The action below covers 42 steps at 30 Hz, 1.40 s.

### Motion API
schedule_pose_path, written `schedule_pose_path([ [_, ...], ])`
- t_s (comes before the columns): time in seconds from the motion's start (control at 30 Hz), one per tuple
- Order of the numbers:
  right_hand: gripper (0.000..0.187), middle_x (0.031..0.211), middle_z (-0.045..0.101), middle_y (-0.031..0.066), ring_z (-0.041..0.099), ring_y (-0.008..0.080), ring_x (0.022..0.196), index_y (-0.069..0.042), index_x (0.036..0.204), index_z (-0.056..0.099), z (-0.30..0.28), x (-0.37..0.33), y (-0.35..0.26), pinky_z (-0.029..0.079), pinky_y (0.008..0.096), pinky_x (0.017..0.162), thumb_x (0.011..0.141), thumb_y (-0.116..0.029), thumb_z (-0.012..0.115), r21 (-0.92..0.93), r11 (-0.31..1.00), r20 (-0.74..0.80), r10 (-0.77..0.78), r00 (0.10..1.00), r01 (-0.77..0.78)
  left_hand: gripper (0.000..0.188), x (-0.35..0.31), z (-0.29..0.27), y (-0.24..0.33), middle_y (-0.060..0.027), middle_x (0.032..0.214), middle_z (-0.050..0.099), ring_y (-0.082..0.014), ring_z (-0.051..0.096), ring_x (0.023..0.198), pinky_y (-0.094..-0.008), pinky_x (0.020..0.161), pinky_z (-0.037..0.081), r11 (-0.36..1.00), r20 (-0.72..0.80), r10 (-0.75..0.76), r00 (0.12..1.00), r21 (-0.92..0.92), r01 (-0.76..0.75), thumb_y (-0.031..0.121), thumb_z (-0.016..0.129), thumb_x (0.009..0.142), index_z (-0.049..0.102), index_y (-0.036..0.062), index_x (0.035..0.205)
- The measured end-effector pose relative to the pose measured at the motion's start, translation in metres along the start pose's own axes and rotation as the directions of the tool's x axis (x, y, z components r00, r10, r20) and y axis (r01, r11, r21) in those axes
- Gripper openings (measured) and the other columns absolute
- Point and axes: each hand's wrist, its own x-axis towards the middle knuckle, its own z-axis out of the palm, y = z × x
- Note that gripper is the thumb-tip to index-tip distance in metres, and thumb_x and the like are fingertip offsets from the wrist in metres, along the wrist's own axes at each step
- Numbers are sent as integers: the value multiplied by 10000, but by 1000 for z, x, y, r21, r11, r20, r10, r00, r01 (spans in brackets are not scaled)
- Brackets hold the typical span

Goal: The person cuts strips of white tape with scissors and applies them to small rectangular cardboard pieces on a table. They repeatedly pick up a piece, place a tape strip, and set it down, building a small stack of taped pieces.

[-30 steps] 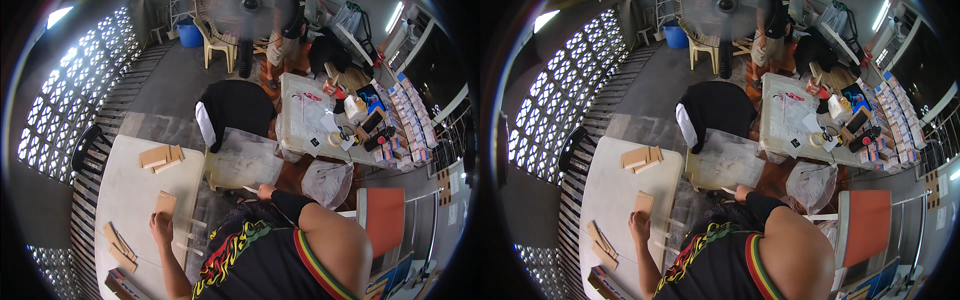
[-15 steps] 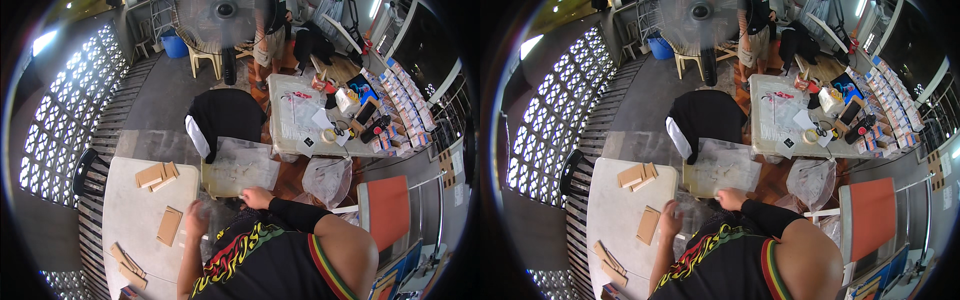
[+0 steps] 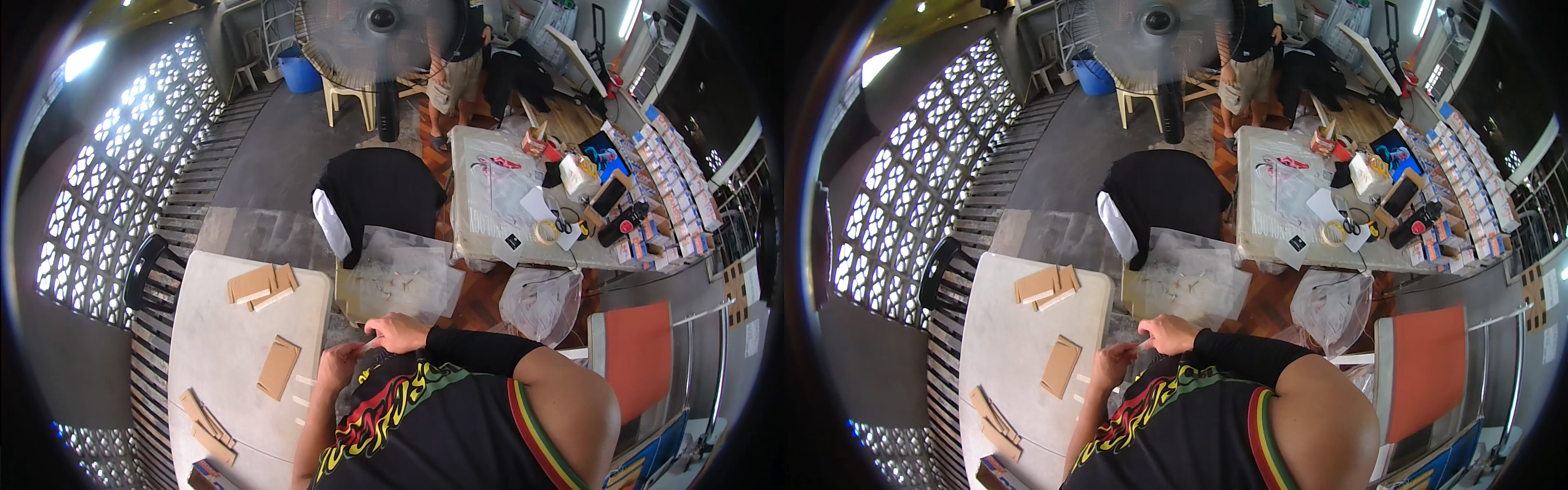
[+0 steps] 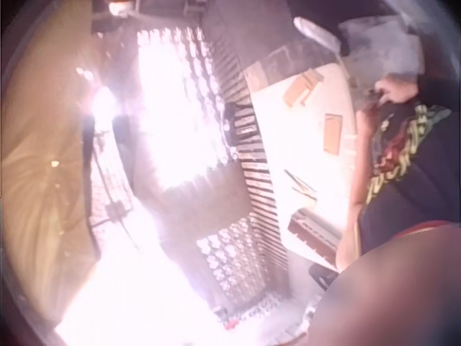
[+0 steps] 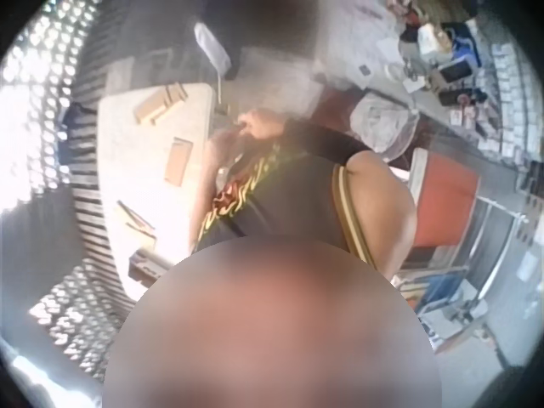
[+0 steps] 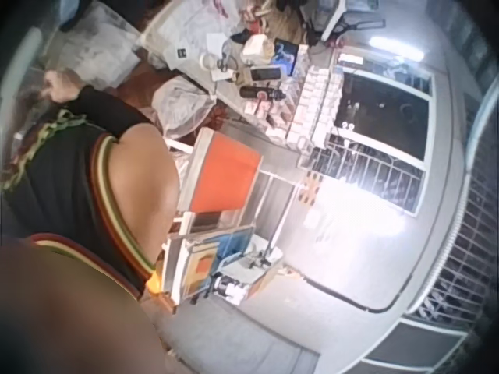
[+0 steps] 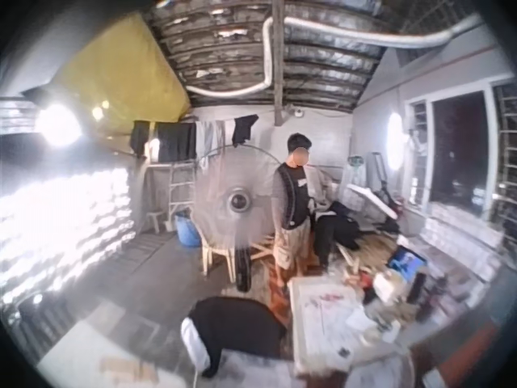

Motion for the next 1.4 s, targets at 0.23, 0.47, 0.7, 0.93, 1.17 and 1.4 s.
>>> schedule_pose_path([
  [0.23,179,806,695,164,672,370,794,-46,865,695,3,19,6,504,457,707,847,-220,732,-13,994,-18,-104,994,104,225,-15,-2,2,-84,800,749,-127,667,673,-292,673,541,980,-95,-200,975,-23,199,117,660,916,740,4,1093],
  [0.47,160,800,697,150,675,351,749,-32,864,680,10,43,3,504,434,675,842,-180,738,84,982,7,-172,985,171,154,-36,-21,-15,-108,818,752,-146,703,692,-289,661,559,934,-234,-314,920,-248,256,41,650,900,736,-37,1001],
  [0.7,160,776,693,142,670,329,723,-31,838,687,5,47,-2,504,415,663,825,-173,758,159,977,-55,-137,989,144,99,-34,-30,-38,-78,808,730,-135,687,692,-261,653,536,963,-331,-242,912,-193,185,22,709,871,758,-17,947],
  [0.93,150,760,684,152,674,331,739,-36,841,685,-2,43,9,498,437,665,835,-177,738,129,987,-76,-85,994,94,181,-27,-31,-30,-72,793,722,-146,676,674,-279,666,533,968,-259,-227,939,-166,188,27,722,854,773,27,1027],
  [1.17,178,775,686,147,679,329,744,-42,911,675,-23,48,4,511,428,673,846,-200,725,87,996,-252,13,968,9,365,-39,-46,-54,-130,909,739,-191,695,791,-335,729,554,925,-180,-379,908,-90,369,219,611,980,643,-2,1268],
  [1.4,328,1077,670,174,671,362,899,-48,1117,622,10,59,-103,536,446,764,869,-248,702,171,733,-370,-572,732,659,611,-20,-27,-1,-207,1324,599,-284,605,1194,-409,1051,463,547,197,-30,980,-818,181,449,488,1011,489,-37,1381],
])
